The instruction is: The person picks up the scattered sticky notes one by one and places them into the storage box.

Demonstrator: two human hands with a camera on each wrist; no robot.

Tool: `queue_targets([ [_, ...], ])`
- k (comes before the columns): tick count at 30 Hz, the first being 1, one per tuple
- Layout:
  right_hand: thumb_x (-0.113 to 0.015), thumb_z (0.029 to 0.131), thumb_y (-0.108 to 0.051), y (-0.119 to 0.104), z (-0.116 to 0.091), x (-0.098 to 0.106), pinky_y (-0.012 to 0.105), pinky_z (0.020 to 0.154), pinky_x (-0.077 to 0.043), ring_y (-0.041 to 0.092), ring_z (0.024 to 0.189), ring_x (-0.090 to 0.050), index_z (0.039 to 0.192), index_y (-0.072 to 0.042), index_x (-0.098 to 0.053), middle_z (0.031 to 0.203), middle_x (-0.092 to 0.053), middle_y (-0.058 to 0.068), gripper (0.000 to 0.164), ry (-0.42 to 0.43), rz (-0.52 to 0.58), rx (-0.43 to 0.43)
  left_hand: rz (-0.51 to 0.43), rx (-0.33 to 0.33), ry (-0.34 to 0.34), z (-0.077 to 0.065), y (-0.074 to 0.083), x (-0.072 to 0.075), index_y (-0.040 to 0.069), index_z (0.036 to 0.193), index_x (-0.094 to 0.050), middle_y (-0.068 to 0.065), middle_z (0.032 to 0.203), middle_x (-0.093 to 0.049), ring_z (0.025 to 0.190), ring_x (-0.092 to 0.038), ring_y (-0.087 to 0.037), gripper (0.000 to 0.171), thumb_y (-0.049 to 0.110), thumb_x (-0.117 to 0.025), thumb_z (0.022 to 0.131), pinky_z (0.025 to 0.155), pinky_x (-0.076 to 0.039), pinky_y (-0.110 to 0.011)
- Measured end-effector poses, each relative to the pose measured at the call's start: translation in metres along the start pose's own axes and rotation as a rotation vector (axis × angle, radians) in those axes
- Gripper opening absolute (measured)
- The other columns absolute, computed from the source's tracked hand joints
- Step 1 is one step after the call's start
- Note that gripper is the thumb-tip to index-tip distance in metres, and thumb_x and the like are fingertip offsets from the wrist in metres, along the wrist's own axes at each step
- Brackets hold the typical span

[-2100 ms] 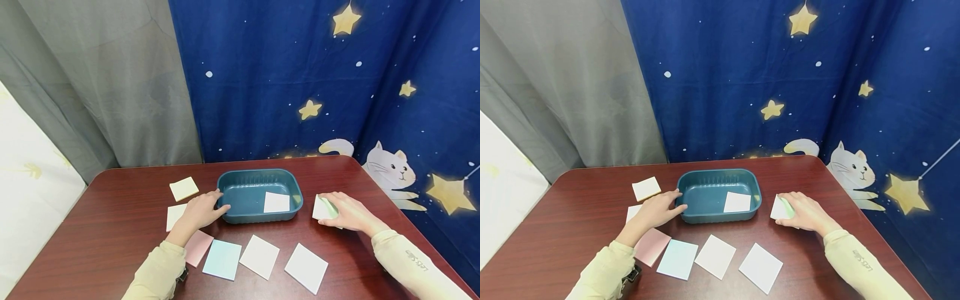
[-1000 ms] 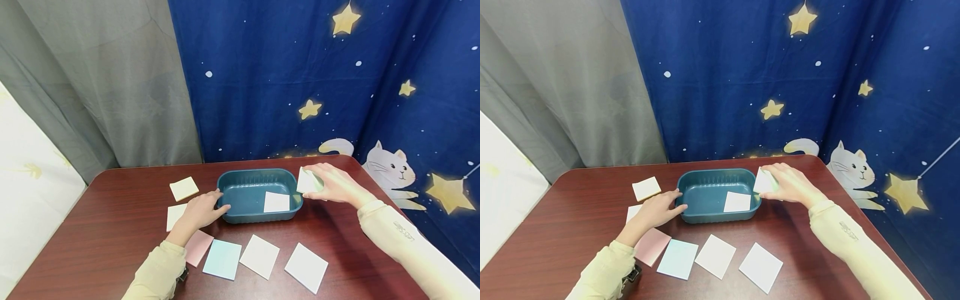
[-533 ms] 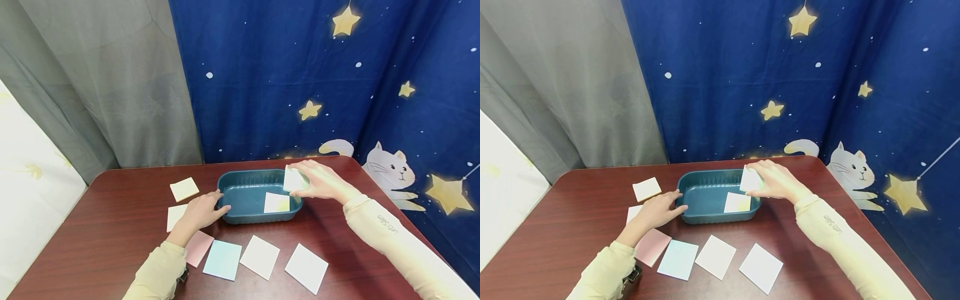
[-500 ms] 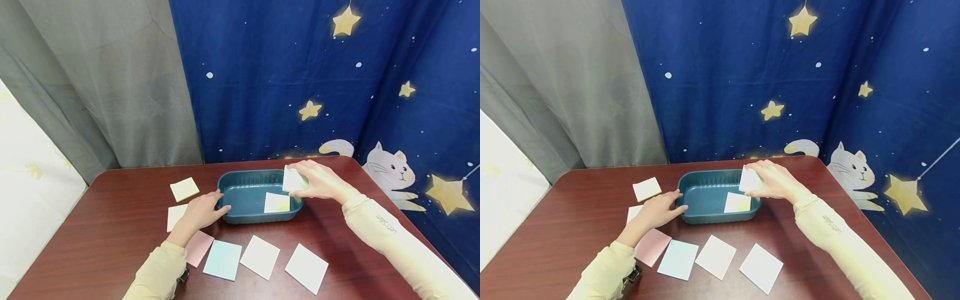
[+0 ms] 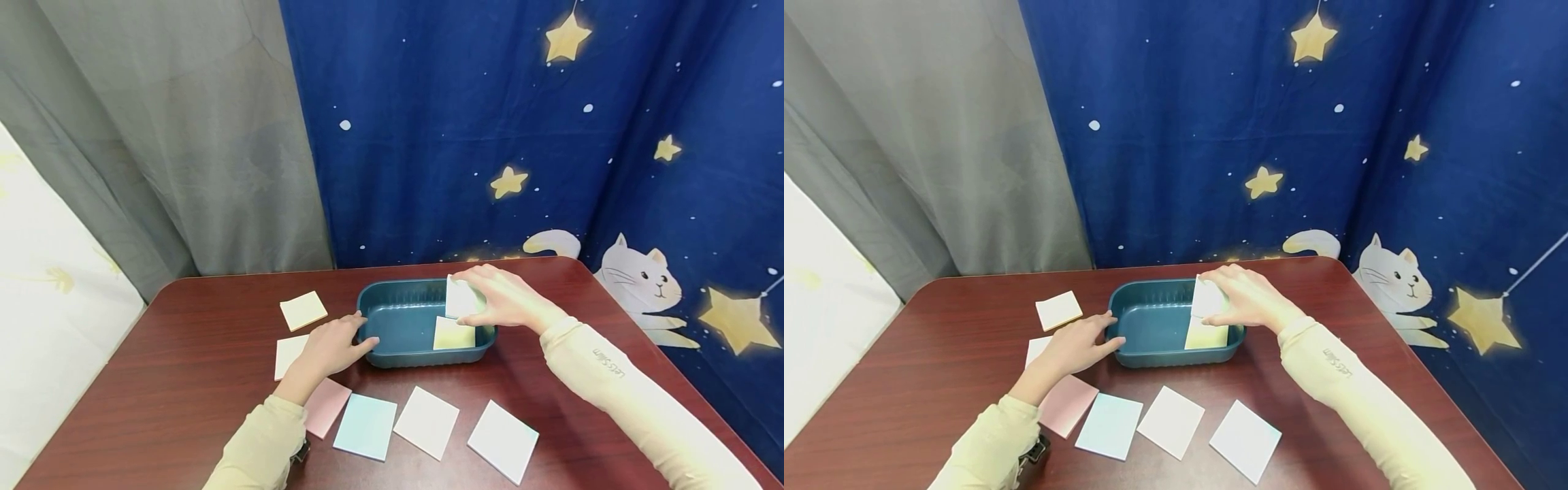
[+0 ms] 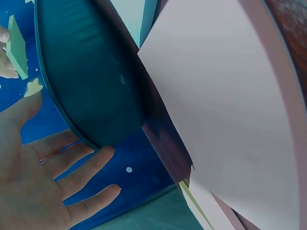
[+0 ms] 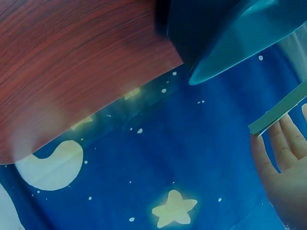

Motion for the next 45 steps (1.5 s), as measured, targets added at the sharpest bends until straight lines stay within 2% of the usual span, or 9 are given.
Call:
queue_targets([
  [10, -0.07, 0.061, -0.056, -0.004, 0.004, -0.013, 0.033, 0.065, -0.042, 0.016, 0.09, -0.048, 0.117, -0.014, -0.055, 0.107, -0.056, -0.001, 0.071, 0.011, 0.007, 0.033, -0.007, -0.004, 0.002, 0.0, 0.001, 0.0, 0.002, 0.118, -0.056, -0.014, 0.124, -0.049, 0.101, -0.054, -0.028, 0.054, 0.043, -0.056, 0.083, 0.072, -0.046, -0.042],
  [27, -0.07, 0.061, -0.053, -0.001, 0.006, -0.042, 0.028, 0.06, -0.04, 0.012, 0.085, -0.047, 0.117, -0.017, -0.056, 0.104, -0.056, -0.003, 0.068, -0.046, 0.029, 0.014, -0.003, -0.002, 0.005, 0.0, -0.001, -0.003, 0.003, 0.118, -0.056, -0.014, 0.123, -0.049, 0.102, -0.053, -0.028, 0.055, 0.045, -0.055, 0.082, 0.075, -0.045, -0.043],
  [37, -0.07, 0.061, -0.052, 0.002, 0.009, -0.062, 0.029, 0.063, -0.041, 0.013, 0.088, -0.047, 0.116, -0.018, -0.055, 0.103, -0.056, -0.002, 0.066, -0.118, 0.024, 0.001, -0.007, -0.001, 0.006, 0.0, -0.001, -0.002, 0.002, 0.118, -0.056, -0.014, 0.124, -0.049, 0.102, -0.053, -0.028, 0.054, 0.043, -0.056, 0.082, 0.073, -0.046, -0.042],
  [45, -0.069, 0.063, -0.051, 0.001, 0.007, -0.075, 0.028, 0.062, -0.039, 0.014, 0.082, -0.047, 0.115, -0.018, -0.055, 0.097, -0.055, -0.002, 0.063, -0.172, 0.0, 0.017, -0.015, 0.004, -0.002, 0.0, -0.002, -0.002, 0.002, 0.119, -0.055, -0.014, 0.124, -0.049, 0.104, -0.052, -0.028, 0.055, 0.043, -0.056, 0.082, 0.077, -0.045, -0.044],
])
Point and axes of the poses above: each hand's wrist, its own z-axis towards the middle knuckle, its own x-axis out of the back of the hand, y = z × x, the point moved 3 cm from there along z, towards the middle knuckle
